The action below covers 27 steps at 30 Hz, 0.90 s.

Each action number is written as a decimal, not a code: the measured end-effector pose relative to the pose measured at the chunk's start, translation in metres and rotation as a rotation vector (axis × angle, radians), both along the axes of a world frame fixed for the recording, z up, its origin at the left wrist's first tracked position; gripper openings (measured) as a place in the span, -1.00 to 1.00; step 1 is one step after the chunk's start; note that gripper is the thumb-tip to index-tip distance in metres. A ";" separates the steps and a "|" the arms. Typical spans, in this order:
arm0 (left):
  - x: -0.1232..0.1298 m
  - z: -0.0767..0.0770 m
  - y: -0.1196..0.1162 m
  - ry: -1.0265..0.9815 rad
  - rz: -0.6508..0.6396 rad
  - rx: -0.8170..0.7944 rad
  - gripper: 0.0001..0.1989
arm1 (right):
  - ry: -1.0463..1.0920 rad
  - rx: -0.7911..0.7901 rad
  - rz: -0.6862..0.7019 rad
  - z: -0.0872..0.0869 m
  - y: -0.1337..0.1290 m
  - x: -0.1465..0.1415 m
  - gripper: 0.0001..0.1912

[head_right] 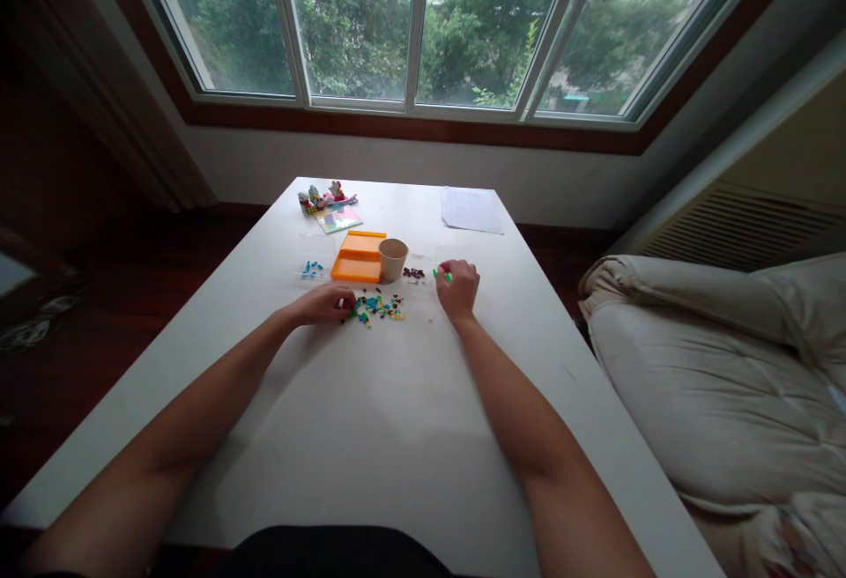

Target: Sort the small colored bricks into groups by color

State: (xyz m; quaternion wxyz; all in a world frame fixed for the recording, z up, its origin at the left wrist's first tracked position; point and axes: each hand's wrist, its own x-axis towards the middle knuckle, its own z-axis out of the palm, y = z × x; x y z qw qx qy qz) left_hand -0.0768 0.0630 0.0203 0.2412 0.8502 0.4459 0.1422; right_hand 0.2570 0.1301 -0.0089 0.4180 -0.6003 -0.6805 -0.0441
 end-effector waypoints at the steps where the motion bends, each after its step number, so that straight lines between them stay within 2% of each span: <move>1: 0.000 -0.001 0.000 -0.015 0.007 -0.003 -0.85 | -0.008 0.011 0.053 0.001 -0.004 -0.005 -0.84; 8: 0.002 -0.006 -0.001 -0.171 0.040 0.010 -0.83 | -0.064 0.040 0.447 0.006 -0.031 -0.037 -0.88; 13: 0.009 -0.014 0.001 -0.292 0.137 0.047 -0.83 | -0.112 0.046 0.660 0.010 -0.044 -0.051 -0.87; 20: 0.024 -0.017 -0.002 -0.475 0.188 0.027 -0.83 | -0.157 0.064 0.767 0.014 -0.054 -0.063 -0.86; 27: 0.041 -0.023 -0.007 -0.675 0.204 -0.066 -0.73 | -0.183 0.049 0.794 0.013 -0.057 -0.068 -0.86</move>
